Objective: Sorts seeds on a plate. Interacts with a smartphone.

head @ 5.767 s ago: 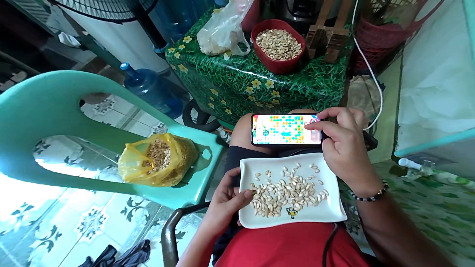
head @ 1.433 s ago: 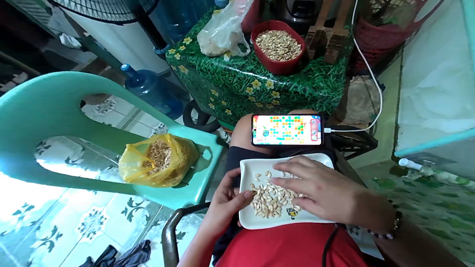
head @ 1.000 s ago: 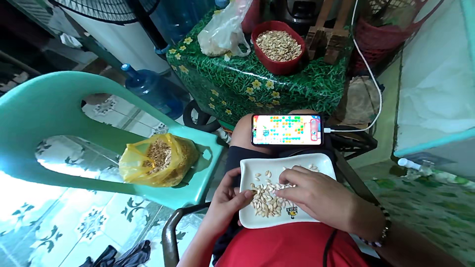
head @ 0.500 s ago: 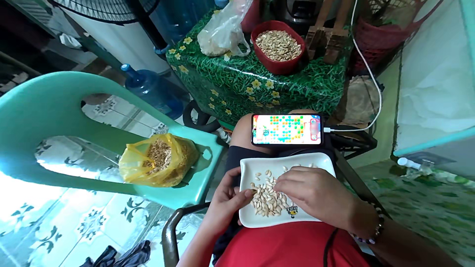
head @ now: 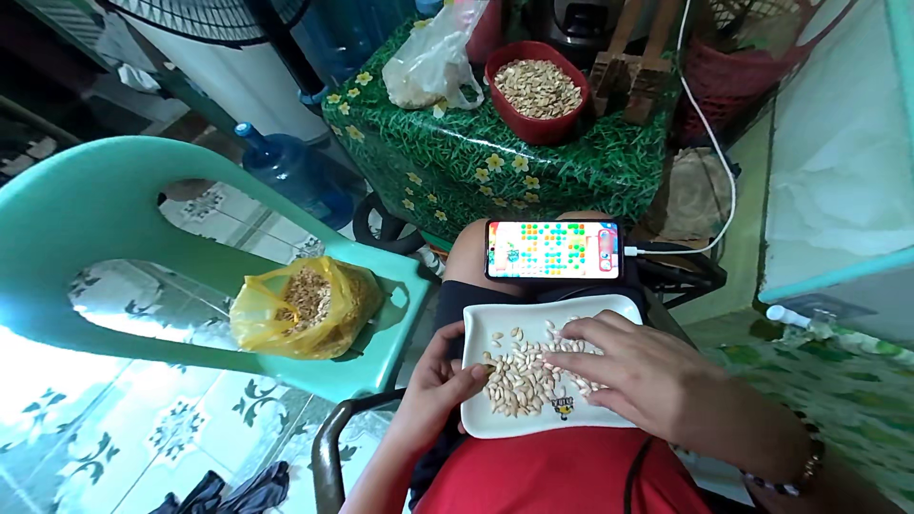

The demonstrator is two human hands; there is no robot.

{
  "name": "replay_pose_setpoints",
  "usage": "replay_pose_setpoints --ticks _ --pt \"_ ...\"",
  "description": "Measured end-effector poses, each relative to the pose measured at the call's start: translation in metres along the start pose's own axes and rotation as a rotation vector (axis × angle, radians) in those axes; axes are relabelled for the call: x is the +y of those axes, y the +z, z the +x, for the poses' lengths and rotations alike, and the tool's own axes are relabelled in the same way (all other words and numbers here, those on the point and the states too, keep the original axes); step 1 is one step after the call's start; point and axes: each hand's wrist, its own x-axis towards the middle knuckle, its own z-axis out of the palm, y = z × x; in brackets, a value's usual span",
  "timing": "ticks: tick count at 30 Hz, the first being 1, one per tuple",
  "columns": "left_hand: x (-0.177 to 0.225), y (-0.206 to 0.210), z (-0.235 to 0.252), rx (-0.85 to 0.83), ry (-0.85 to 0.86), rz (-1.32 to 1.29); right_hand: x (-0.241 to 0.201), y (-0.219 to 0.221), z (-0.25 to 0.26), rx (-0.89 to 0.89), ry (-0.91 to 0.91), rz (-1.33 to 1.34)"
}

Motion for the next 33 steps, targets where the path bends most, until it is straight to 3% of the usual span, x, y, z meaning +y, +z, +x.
replay_pose_setpoints --ticks 3,17,30,33 --pt "0.000 0.000 0.000 0.008 -0.003 0.003 0.000 0.001 0.003 -0.024 0.019 0.049" --pt "-0.001 0.001 0.000 0.006 0.017 0.024 -0.006 0.030 0.026 0.257 -0.084 0.148" --pt "-0.002 0.000 0.000 -0.006 0.027 -0.001 -0.007 0.029 0.026 0.353 -0.155 0.225" --pt "-0.002 0.000 -0.001 -0.006 0.025 -0.003 -0.003 0.022 0.023 0.399 -0.077 0.190"
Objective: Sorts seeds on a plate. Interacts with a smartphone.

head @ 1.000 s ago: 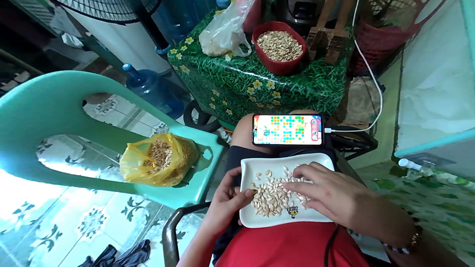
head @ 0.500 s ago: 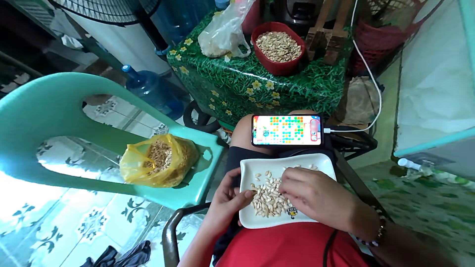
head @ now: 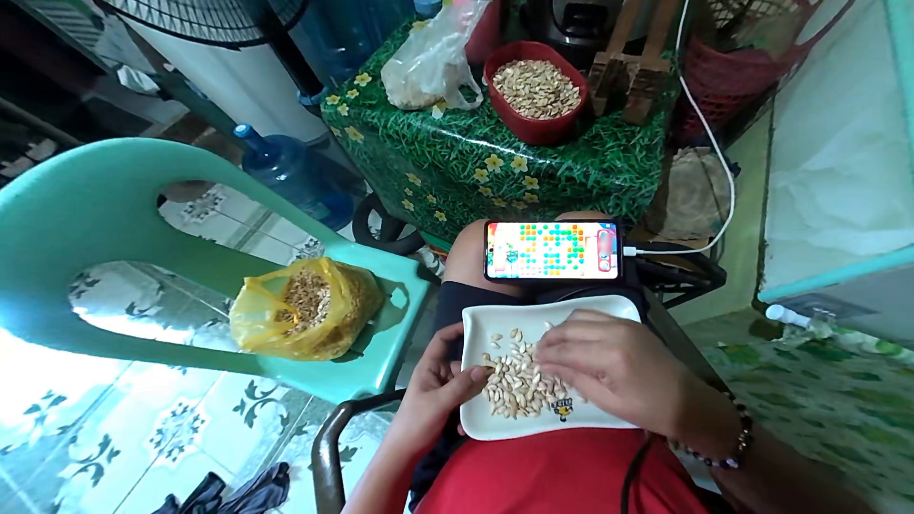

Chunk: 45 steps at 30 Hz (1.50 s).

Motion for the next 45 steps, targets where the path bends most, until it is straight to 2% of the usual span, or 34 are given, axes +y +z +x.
replay_pose_setpoints --ticks 4,7,19,30,45 --pt "0.000 0.000 -0.001 0.008 -0.015 0.008 0.021 -0.012 0.006 0.235 0.145 -0.219" --pt "0.000 0.001 -0.001 0.010 -0.017 0.008 0.035 -0.018 0.009 0.311 0.217 -0.325" --pt "0.002 0.001 0.000 0.009 -0.026 0.002 0.044 -0.014 0.013 0.247 0.265 -0.345" --pt "0.001 0.000 0.001 0.001 -0.021 0.002 0.044 -0.029 0.005 0.329 0.338 -0.366" --pt "0.000 -0.001 0.000 0.007 -0.015 0.024 0.045 -0.028 0.002 0.330 0.329 -0.292"
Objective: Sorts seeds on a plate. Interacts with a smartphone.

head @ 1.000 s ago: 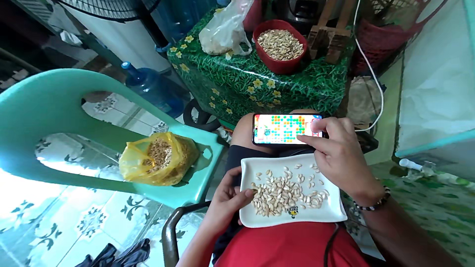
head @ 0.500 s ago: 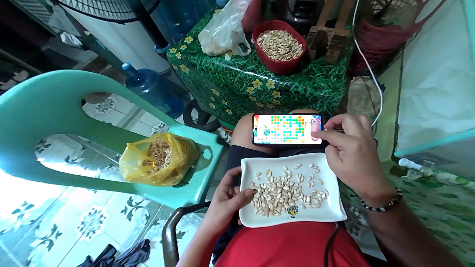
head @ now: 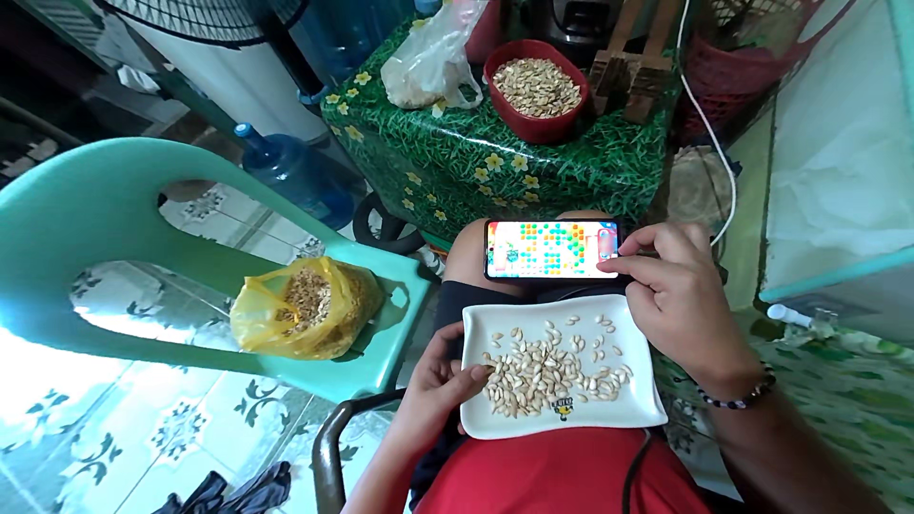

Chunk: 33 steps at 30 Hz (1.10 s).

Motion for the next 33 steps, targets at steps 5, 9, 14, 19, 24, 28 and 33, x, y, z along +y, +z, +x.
replay_pose_setpoints --ticks 5,9,14,19,24,28,33 --pt "-0.001 0.000 0.000 -0.005 0.001 -0.008 -0.001 0.003 0.000 -0.001 -0.020 0.008" --pt "-0.001 0.000 0.000 -0.007 0.008 -0.013 -0.001 0.004 -0.001 0.002 -0.016 0.015" --pt "0.000 0.001 0.000 0.001 0.006 -0.016 -0.003 0.007 0.000 -0.007 -0.027 0.015" --pt "0.001 0.002 0.000 0.006 -0.003 -0.015 -0.004 0.012 0.000 -0.011 -0.029 0.009" --pt "0.001 0.003 0.000 0.010 0.001 -0.011 -0.005 0.013 0.001 -0.046 -0.042 0.008" --pt "0.001 0.002 0.000 0.006 0.002 -0.010 -0.008 0.016 0.001 -0.068 -0.049 -0.014" --pt "0.000 0.001 0.000 0.007 0.000 -0.021 -0.006 0.015 0.001 -0.045 -0.049 -0.060"
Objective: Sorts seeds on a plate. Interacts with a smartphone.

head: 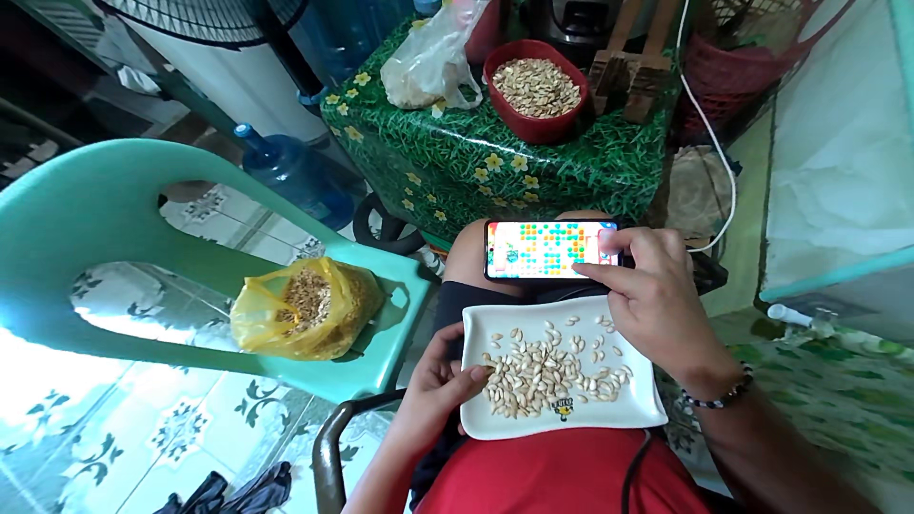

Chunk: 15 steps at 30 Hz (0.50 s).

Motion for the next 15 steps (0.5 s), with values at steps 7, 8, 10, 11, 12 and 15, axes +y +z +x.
replay_pose_setpoints --ticks 7,8,10,11,12,15 --pt "0.000 0.000 0.000 -0.002 -0.009 -0.008 0.004 -0.013 0.001 0.080 0.050 0.080" --pt "0.000 0.000 0.000 -0.001 -0.011 -0.011 0.004 -0.015 0.002 0.099 0.053 0.097" --pt "0.000 -0.001 0.000 -0.002 -0.014 -0.010 0.005 -0.020 0.002 0.134 0.053 0.114" --pt "0.000 -0.001 0.000 -0.002 -0.016 -0.007 0.005 -0.022 0.002 0.141 0.057 0.118" --pt "0.000 -0.001 0.000 -0.001 -0.016 -0.006 0.005 -0.024 0.002 0.143 0.059 0.122" --pt "0.001 0.000 0.001 0.000 -0.010 0.008 0.005 -0.027 0.001 0.133 0.031 0.155"
